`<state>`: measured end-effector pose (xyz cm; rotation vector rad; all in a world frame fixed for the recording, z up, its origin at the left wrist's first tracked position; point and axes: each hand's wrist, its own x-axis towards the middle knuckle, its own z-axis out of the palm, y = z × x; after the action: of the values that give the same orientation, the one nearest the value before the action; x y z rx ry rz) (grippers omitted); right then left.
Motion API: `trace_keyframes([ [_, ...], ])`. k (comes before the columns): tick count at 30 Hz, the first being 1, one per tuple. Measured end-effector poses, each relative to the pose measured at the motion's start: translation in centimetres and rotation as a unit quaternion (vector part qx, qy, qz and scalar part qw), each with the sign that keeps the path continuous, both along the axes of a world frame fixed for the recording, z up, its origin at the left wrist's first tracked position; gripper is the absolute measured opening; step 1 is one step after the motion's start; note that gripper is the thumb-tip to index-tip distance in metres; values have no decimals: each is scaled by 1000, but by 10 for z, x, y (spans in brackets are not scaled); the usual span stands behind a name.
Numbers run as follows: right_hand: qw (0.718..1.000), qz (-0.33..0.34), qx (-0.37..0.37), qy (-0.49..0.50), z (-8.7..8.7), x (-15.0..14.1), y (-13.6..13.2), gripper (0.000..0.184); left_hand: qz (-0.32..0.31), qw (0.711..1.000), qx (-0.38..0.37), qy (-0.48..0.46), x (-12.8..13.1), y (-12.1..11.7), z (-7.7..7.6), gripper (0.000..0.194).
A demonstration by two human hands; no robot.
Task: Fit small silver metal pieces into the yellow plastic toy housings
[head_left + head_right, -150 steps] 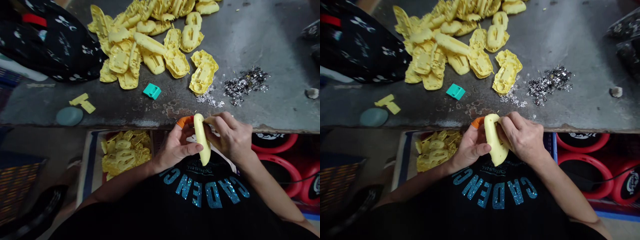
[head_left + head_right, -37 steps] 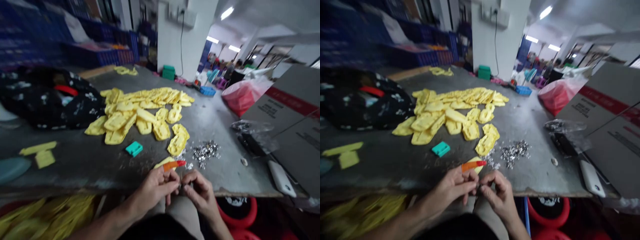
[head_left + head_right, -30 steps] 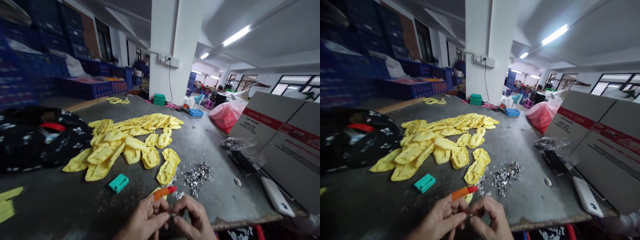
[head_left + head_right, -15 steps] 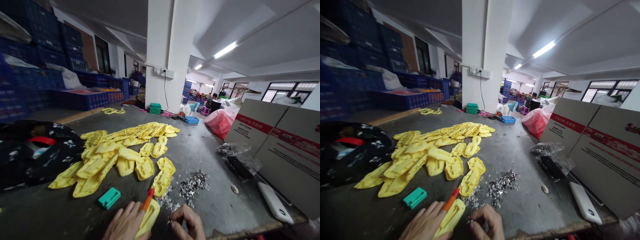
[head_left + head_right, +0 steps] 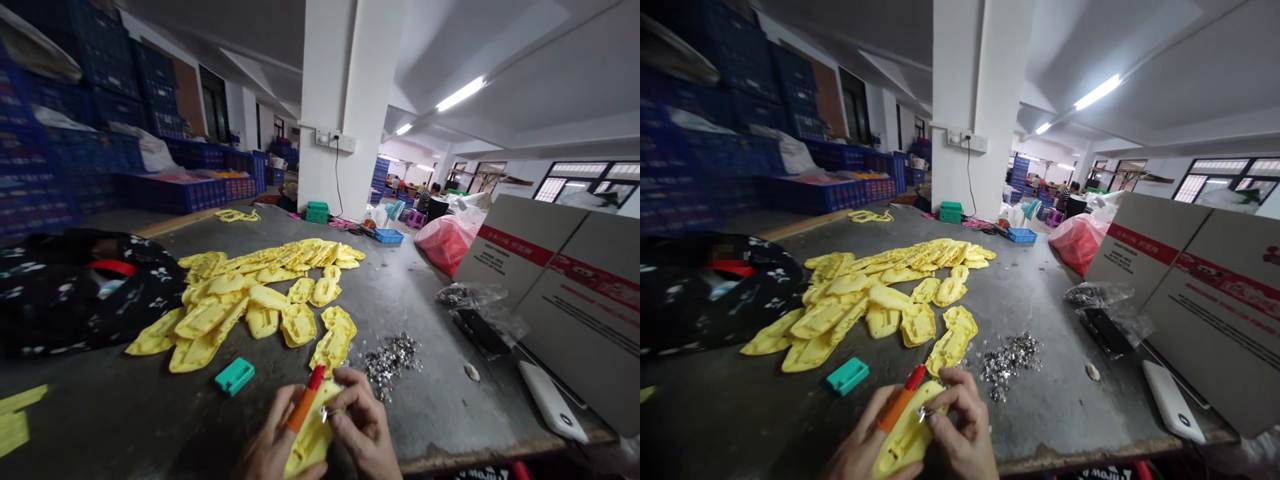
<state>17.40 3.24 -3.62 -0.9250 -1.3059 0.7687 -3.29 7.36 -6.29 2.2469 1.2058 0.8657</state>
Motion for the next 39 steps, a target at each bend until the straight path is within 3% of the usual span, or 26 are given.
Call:
trace_keyframes([
  [2,999,27,-2,19,6,-5,-3,29,-14,998,-47,-36,-2,-9,8,84],
  [4,999,26,2,29,14,-10,-15,29,-31,979,-167,-108,-5,-23,27,89],
  [5,999,22,-6,32,19,-12,-24,28,-54,949,-266,-161,-7,-33,39,89],
  [7,998,43,-37,30,30,-14,-46,32,-88,830,-472,-285,-7,-50,66,81],
  [9,990,76,-104,61,38,-10,-64,29,-91,710,-603,-352,-4,-59,83,80],
  [11,983,123,-127,38,41,-4,-72,20,-119,643,-650,-387,-1,-60,84,65],
  [14,986,117,-119,9,42,5,-76,10,-154,579,-695,-398,0,-62,75,63],
  [18,991,67,-109,-39,47,14,-79,8,-121,556,-725,-387,0,-69,76,62],
  [23,988,-37,10,-149,51,25,-76,17,-105,540,-744,-379,5,-66,84,68],
  [27,959,-40,72,-270,55,31,-76,31,-91,516,-754,-397,10,-64,86,69],
  [33,933,-20,89,-347,60,39,-80,40,-115,527,-754,-374,13,-66,82,73],
  [39,909,-26,108,-402,66,42,-85,37,-107,529,-750,-382,12,-68,81,69],
])
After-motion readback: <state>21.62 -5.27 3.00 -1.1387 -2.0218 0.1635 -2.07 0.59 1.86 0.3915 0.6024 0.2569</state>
